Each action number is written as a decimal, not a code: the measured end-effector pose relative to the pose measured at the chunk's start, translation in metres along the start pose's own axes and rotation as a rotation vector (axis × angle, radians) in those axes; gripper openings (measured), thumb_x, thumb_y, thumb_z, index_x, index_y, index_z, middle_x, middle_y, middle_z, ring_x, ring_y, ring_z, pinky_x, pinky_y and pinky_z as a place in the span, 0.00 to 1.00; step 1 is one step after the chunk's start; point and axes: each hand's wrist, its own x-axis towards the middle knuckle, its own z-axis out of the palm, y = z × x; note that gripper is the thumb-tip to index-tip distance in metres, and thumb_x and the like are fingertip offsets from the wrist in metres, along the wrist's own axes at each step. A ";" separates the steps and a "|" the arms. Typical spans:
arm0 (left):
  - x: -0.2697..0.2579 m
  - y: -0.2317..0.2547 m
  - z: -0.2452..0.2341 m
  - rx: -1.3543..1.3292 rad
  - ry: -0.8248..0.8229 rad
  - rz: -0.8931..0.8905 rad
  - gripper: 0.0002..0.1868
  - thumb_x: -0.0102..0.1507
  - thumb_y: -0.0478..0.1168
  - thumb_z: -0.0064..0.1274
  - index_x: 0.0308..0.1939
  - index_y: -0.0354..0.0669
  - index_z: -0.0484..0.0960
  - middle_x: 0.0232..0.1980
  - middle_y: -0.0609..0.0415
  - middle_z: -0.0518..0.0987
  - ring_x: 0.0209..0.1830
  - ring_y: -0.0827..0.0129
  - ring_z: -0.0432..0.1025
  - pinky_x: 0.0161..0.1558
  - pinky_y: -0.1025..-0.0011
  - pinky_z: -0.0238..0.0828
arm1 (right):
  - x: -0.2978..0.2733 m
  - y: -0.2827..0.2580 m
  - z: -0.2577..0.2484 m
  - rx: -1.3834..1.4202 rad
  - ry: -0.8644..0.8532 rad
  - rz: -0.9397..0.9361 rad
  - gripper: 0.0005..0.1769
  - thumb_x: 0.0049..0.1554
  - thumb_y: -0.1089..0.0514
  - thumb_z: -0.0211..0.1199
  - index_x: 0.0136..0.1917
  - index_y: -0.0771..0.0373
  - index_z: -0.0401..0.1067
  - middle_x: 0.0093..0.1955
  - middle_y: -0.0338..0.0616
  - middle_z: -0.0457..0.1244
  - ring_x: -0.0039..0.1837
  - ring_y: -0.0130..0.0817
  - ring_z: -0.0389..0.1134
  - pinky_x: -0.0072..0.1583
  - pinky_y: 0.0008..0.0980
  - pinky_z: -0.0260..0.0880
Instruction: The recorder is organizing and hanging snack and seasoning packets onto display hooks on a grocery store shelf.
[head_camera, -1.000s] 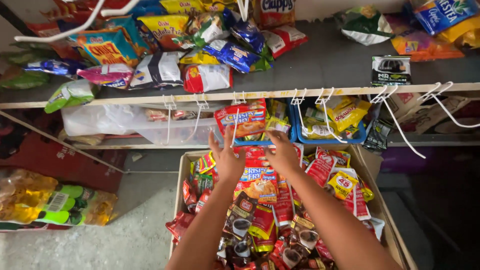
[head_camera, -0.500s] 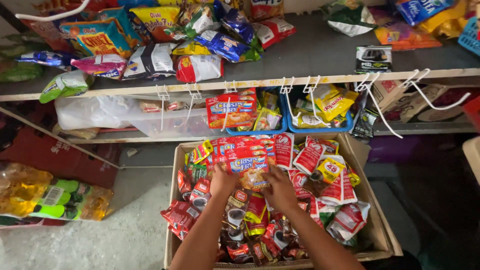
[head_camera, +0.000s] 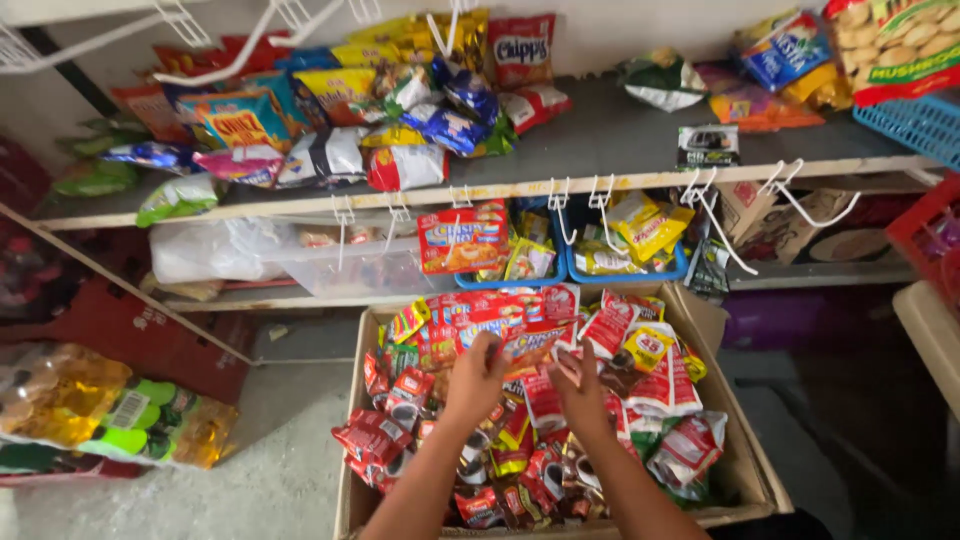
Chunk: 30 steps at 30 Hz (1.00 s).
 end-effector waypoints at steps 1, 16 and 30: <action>-0.004 0.004 -0.003 0.003 0.008 0.015 0.13 0.63 0.42 0.58 0.46 0.40 0.76 0.30 0.45 0.78 0.27 0.58 0.74 0.33 0.61 0.71 | 0.003 -0.002 -0.001 0.006 -0.005 -0.016 0.41 0.57 0.56 0.63 0.77 0.50 0.45 0.68 0.44 0.62 0.67 0.30 0.66 0.65 0.32 0.66; 0.005 0.054 -0.082 -0.298 0.570 0.254 0.25 0.66 0.29 0.53 0.67 0.32 0.66 0.58 0.44 0.74 0.59 0.66 0.66 0.62 0.67 0.60 | 0.018 -0.113 0.111 -0.048 -0.191 -0.081 0.07 0.61 0.58 0.64 0.48 0.64 0.74 0.39 0.35 0.68 0.41 0.21 0.66 0.43 0.24 0.66; 0.043 0.044 -0.095 -0.056 0.561 0.323 0.18 0.65 0.30 0.52 0.59 0.43 0.80 0.53 0.44 0.78 0.53 0.54 0.74 0.52 0.64 0.71 | 0.050 -0.107 0.137 0.040 -0.098 -0.103 0.07 0.60 0.61 0.64 0.49 0.68 0.74 0.43 0.40 0.71 0.45 0.23 0.70 0.48 0.25 0.70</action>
